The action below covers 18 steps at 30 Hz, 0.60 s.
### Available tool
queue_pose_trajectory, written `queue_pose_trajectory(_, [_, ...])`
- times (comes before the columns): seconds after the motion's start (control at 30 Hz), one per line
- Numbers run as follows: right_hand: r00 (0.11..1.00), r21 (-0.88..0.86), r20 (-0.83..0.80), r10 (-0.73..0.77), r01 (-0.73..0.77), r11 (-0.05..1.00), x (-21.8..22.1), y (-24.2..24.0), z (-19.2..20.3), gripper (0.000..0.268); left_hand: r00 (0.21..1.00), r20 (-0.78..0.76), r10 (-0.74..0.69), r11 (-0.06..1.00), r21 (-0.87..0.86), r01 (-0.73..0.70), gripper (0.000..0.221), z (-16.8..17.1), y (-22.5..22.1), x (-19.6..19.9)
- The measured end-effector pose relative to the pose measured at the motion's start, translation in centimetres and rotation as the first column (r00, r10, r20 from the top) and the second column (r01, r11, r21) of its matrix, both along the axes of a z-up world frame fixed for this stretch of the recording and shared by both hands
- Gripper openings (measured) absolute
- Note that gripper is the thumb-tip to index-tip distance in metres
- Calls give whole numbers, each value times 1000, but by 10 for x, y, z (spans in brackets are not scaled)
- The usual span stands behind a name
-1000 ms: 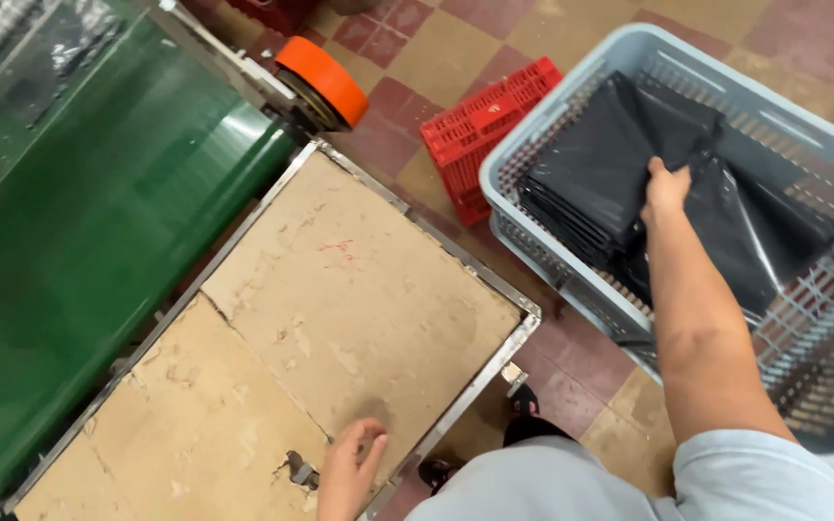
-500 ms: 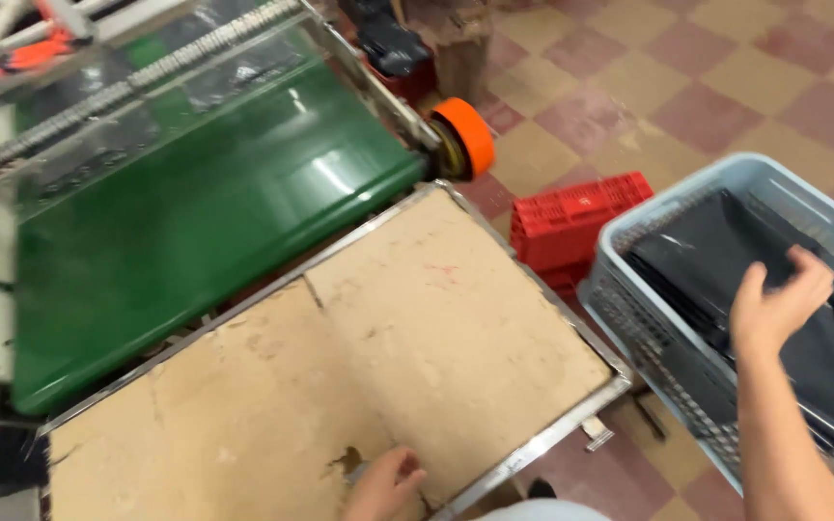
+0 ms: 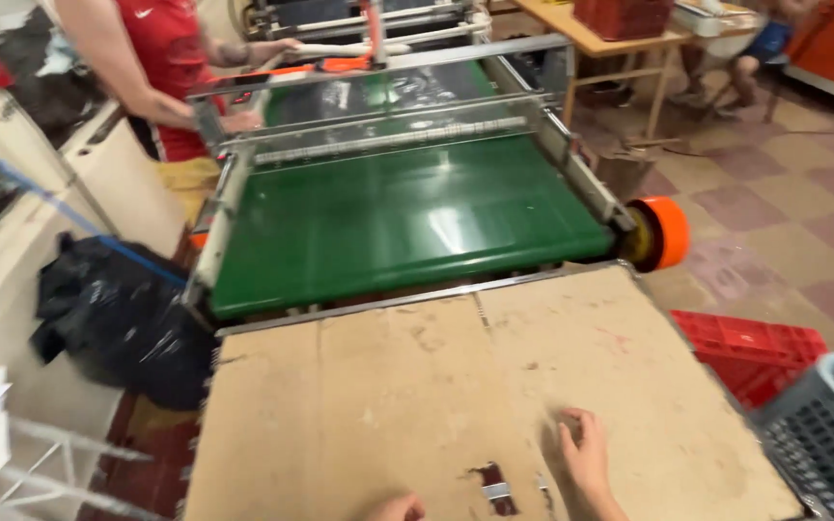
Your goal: The person repeatedly folds black plastic sheets on a wooden table and places them into a gray plastic basket. The process is repeated multiple times throughout the clip.
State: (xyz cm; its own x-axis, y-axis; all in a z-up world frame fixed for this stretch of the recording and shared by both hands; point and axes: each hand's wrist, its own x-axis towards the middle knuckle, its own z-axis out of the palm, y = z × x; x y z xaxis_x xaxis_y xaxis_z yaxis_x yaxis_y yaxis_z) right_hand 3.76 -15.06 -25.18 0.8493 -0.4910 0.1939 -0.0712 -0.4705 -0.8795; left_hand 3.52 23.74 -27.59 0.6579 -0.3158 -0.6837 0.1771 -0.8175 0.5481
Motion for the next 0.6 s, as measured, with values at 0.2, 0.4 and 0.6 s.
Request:
queue_pose_trajectory(0.2, [997, 211, -19, -75, 77, 974, 23, 41, -25, 21, 952, 117, 283, 905, -362, -224, 13, 6, 57, 14])
queue_pose_trajectory(0.4, [986, 470, -88, -140, 165, 867, 62, 50, 19, 19, 693, 281, 664, 724, -474, -502, 14, -10, 68, 107])
queue_pose_trajectory(0.6, [983, 698, -117, -144, 185, 692, 126, 42, 41, 15, 461, 21, 887, 349, -683, -642, 19, -21, 58, 203])
